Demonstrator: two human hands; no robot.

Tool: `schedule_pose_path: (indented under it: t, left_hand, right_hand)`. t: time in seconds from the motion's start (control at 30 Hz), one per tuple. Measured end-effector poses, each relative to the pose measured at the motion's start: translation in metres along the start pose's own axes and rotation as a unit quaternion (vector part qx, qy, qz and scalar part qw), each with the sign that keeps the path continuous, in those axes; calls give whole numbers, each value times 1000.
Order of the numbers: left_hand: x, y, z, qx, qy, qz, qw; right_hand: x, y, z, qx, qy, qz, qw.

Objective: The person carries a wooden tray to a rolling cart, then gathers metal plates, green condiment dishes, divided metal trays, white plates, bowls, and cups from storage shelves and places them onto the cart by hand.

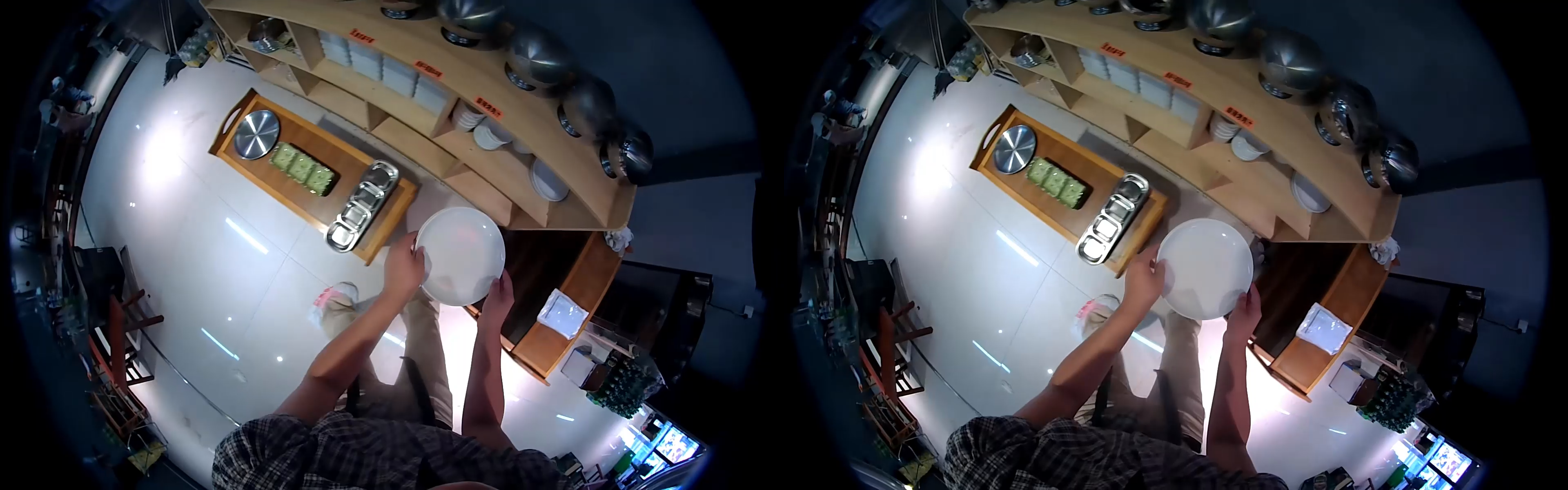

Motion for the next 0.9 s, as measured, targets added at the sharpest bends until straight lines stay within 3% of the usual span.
schedule_pose_path:
  t: [0.07, 0.27, 0.43, 0.6, 0.83, 0.9]
  left_hand:
    - [-14, -65, 21, -19, -24, 12, 999]
    - [-38, -194, 86, -7, -97, 55, 994]
    - [-54, -290, 141, 66, -61, 32, 995]
    - [-50, -327, 170, 86, -83, 43, 992]
    - [-33, -339, 207, 72, -77, 3, 994]
    - [-31, -340, 221, 78, -92, 1, 993]
  right_hand:
    - [-59, 33, -6, 18, -31, 18, 999]
    - [-168, 118, -22, -5, 56, 52, 997]
    - [-253, 187, -23, 45, 54, 102, 992]
    - [-273, 226, -22, 4, 83, 115, 990]
    - [-260, 264, -39, -97, -24, 93, 991]
    - [-260, 272, -44, -106, -8, 102, 989]
Point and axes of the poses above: each hand's wrist, its own x-axis towards the middle knuckle, its own y-axis out of the palm, z = x × y, the point moved 3 cm from there along x, towards the middle knuckle, and after that the axes turned 7 degrees about -x, right-handed, at the moved point
